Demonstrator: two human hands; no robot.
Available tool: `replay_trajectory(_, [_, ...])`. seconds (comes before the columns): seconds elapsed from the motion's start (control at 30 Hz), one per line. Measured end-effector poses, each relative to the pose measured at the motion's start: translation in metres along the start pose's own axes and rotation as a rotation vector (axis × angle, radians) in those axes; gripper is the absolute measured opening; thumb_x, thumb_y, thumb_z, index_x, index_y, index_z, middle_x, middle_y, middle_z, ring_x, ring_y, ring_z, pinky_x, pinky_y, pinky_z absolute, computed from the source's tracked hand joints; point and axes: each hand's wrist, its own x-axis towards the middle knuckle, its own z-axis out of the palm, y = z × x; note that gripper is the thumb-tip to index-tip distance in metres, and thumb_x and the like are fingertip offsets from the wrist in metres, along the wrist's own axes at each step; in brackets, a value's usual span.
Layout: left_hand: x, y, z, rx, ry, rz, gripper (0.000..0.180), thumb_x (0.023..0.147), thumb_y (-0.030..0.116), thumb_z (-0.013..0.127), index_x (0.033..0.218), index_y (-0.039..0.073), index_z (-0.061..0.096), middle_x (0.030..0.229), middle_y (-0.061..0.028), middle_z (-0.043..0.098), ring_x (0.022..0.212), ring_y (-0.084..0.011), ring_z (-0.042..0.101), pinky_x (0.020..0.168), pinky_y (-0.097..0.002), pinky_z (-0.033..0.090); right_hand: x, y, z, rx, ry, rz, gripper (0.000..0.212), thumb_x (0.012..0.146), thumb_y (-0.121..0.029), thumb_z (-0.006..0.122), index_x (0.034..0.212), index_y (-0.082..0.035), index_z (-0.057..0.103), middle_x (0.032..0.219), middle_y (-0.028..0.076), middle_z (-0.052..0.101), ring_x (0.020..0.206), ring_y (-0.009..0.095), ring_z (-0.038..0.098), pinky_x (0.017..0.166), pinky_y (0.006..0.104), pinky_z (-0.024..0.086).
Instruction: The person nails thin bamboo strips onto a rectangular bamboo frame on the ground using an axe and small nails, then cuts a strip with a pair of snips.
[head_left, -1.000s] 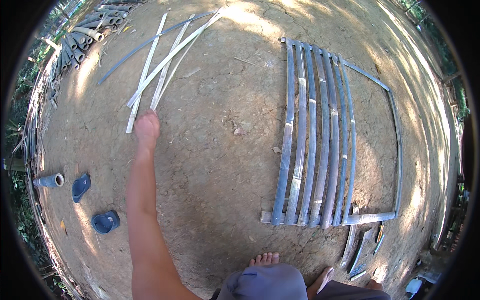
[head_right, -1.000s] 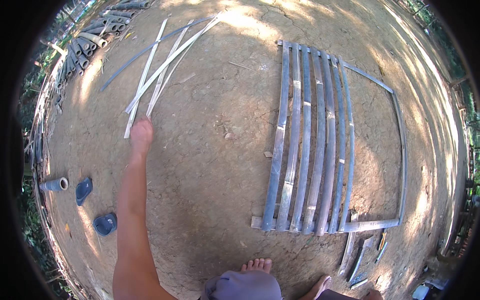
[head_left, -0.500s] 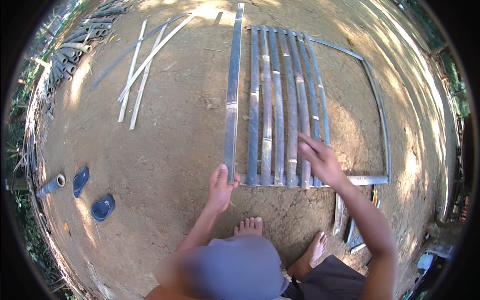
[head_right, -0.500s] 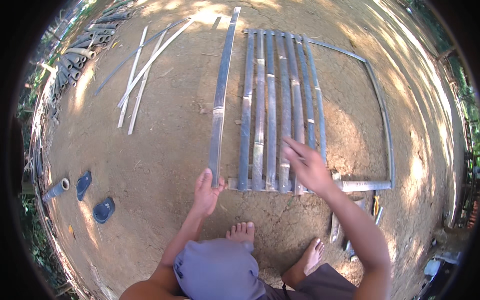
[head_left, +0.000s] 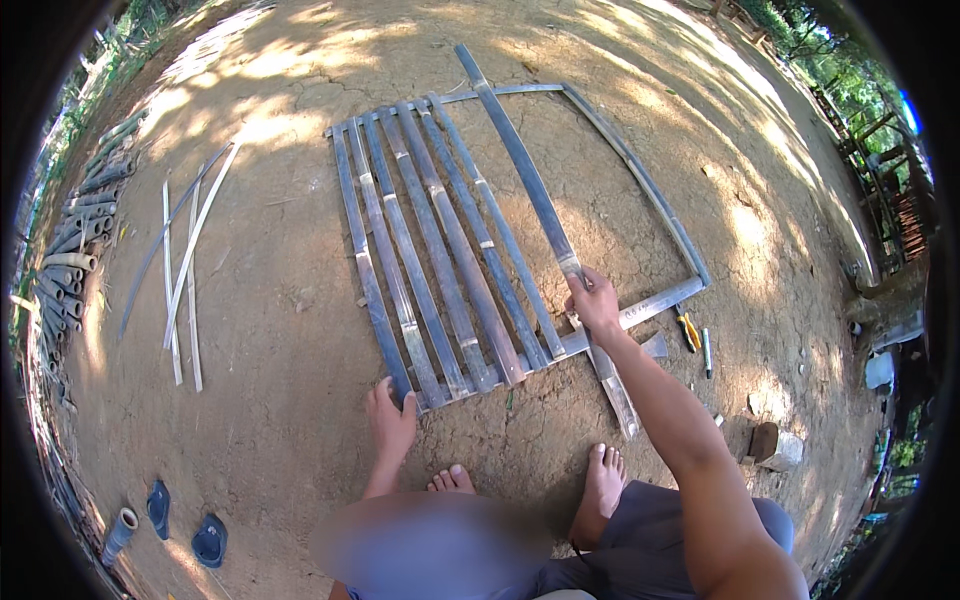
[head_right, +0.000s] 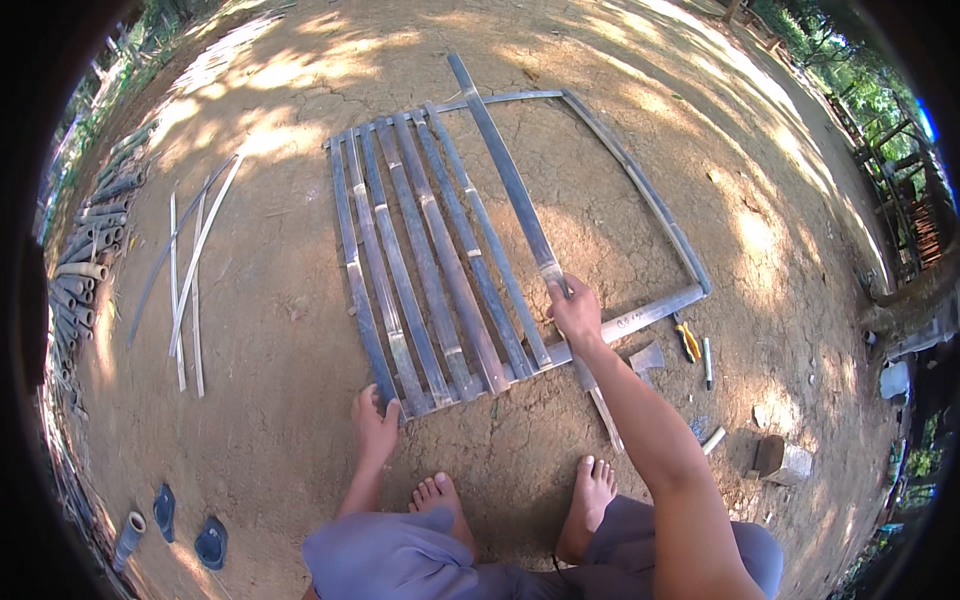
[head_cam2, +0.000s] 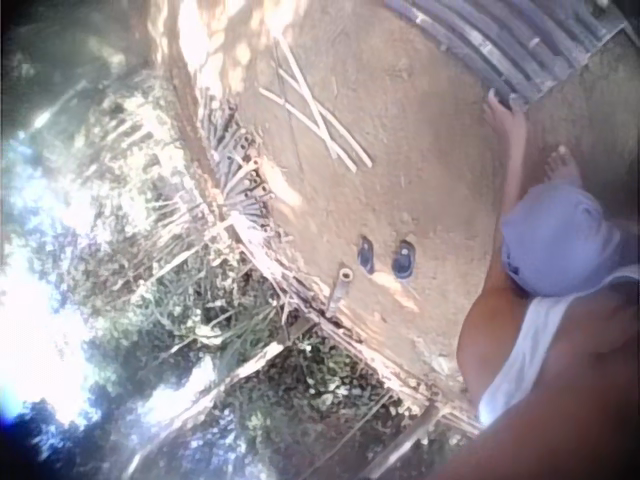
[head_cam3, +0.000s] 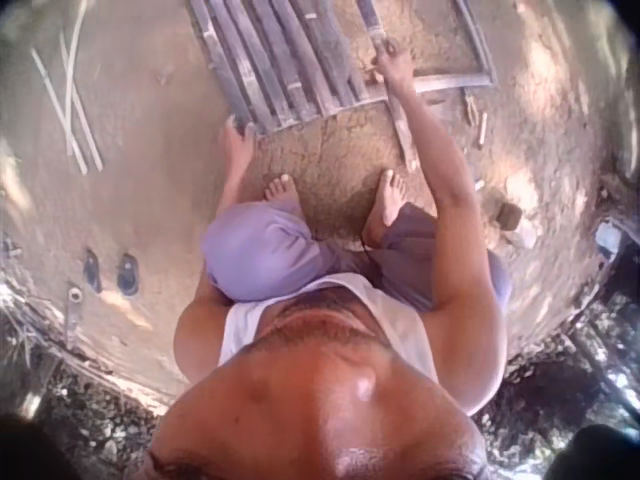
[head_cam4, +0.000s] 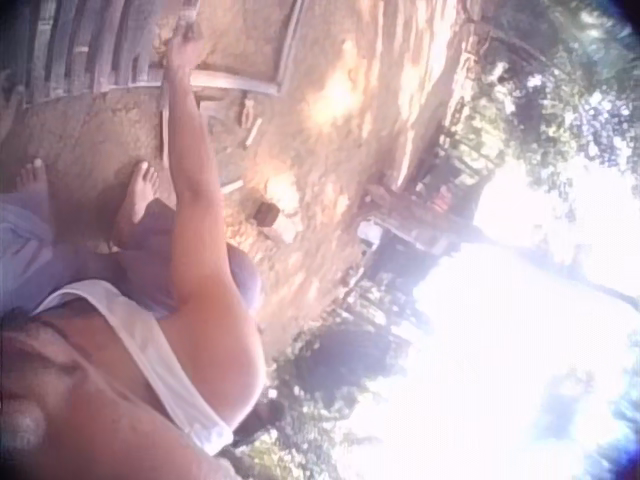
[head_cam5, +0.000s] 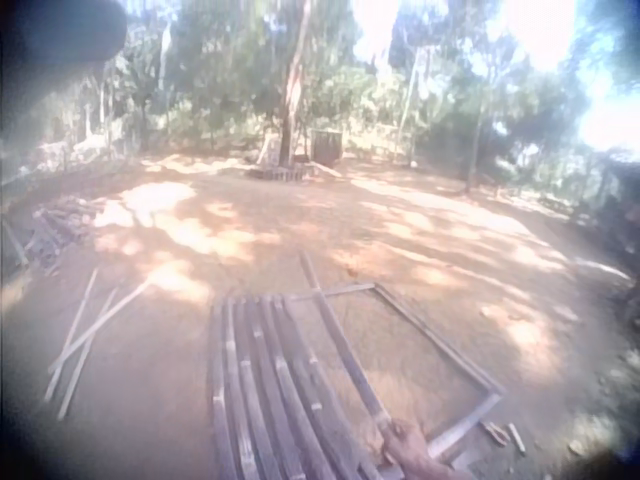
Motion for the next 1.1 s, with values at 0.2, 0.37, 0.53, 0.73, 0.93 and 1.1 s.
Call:
replay_trajectory(0.2, [0.005,-0.038,-0.027,0.252,-0.020,0.045,0.061,0.087,0.030,0.083,0.133,-0.002,0.061,0.126,-0.0240,0.059,0.119,-0.0430,0.057,0.105,-0.0498,0.045,0.032,0.014,0.022,-0.082,-0.066,0.094,0.033,0.103,-0.034,0.067,0.124,-0.011,0.075,0.069,0.004,0.071,0.056,0.011,0.062,0.055,0.0308,0.048])
replay_trajectory(0.37, [-0.001,-0.025,-0.063,0.179,-0.171,0.034,0.053,0.079,0.017,0.090,0.124,-0.001,0.068,0.114,-0.0191,0.064,0.108,-0.0382,0.064,0.096,-0.0444,0.052,0.062,0.038,0.070,0.200,-0.147,0.109,0.034,0.103,-0.027,0.068,0.124,-0.001,0.074,0.070,0.004,0.066,0.060,0.010,0.063,0.053,0.0291,0.045])
replay_trajectory(0.53, [-0.008,-0.024,-0.068,0.209,-0.237,-0.024,0.058,0.075,0.016,0.092,0.125,0.000,0.068,0.114,-0.0190,0.063,0.110,-0.0401,0.062,0.098,-0.0468,0.050,0.072,0.063,0.085,0.166,-0.129,0.132,0.043,0.101,-0.035,0.068,0.132,-0.005,0.071,0.069,0.008,0.070,0.062,0.015,0.068,0.058,0.0336,0.051])
replay_trajectory(0.73, [0.013,0.008,-0.083,0.354,-0.294,0.062,0.053,0.080,0.013,0.088,0.127,0.001,0.067,0.124,-0.0218,0.063,0.117,-0.0420,0.061,0.101,-0.0469,0.050,0.094,0.053,0.042,-0.606,-0.328,-0.156,0.058,0.105,-0.045,0.055,0.147,-0.005,0.055,0.119,0.029,0.072,0.117,0.045,0.068,0.103,0.0551,0.053])
replay_trajectory(0.93, [0.082,0.153,-0.109,0.510,-0.583,0.479,0.048,0.082,0.015,0.085,0.126,0.003,0.068,0.124,-0.0193,0.065,0.120,-0.0387,0.062,0.101,-0.0460,0.052,0.104,0.023,-0.059,-0.878,-0.776,-0.411,0.067,0.105,-0.044,0.059,0.159,-0.009,0.044,0.119,0.024,0.074,0.116,0.042,0.069,0.105,0.0505,0.053])
replay_trajectory(1.1, [0.076,0.213,-0.003,0.548,-0.839,0.645,0.047,0.086,0.022,0.083,0.126,0.004,0.069,0.119,-0.0129,0.067,0.116,-0.0336,0.064,0.101,-0.0445,0.053,0.092,0.074,-0.028,-0.411,-0.765,-0.401,0.076,0.099,-0.042,0.070,0.161,-0.008,0.042,0.106,0.015,0.078,0.102,0.031,0.074,0.098,0.0432,0.056])
